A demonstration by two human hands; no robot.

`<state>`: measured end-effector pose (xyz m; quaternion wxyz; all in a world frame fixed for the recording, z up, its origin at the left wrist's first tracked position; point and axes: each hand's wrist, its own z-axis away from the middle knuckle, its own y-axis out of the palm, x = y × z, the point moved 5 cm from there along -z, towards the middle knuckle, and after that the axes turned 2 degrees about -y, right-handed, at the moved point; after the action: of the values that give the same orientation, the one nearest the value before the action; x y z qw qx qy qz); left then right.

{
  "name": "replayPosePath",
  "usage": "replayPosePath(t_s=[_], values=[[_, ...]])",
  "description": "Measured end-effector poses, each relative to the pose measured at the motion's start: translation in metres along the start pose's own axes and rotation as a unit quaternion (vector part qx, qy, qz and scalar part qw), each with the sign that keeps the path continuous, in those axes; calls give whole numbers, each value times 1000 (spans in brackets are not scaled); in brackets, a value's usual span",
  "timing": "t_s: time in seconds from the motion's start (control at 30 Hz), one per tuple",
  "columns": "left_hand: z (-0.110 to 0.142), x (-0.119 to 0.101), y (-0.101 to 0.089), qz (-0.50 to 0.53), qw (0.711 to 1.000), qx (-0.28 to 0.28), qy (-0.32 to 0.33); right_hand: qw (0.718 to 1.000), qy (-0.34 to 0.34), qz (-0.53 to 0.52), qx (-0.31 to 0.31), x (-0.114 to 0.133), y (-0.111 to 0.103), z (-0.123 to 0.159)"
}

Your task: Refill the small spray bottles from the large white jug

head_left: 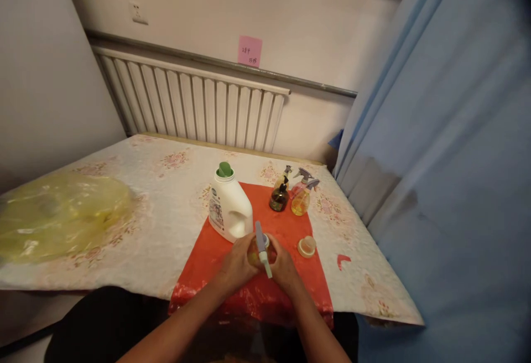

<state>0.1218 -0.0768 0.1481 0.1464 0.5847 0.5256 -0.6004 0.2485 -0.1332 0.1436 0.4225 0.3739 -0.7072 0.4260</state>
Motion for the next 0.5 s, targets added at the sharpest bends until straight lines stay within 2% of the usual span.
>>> replayPosePath(t_s=[0.13,0.27,0.5], values=[[-4,2,8,-5,1000,-1,23,1000,5,-14,21,3,-2,0],[-8,9,12,3,1000,-6,11,999,12,-22,24,4,-1,-4],[-17,2,16,24,1000,20,1,999,27,2,-35,-7,2,-10]])
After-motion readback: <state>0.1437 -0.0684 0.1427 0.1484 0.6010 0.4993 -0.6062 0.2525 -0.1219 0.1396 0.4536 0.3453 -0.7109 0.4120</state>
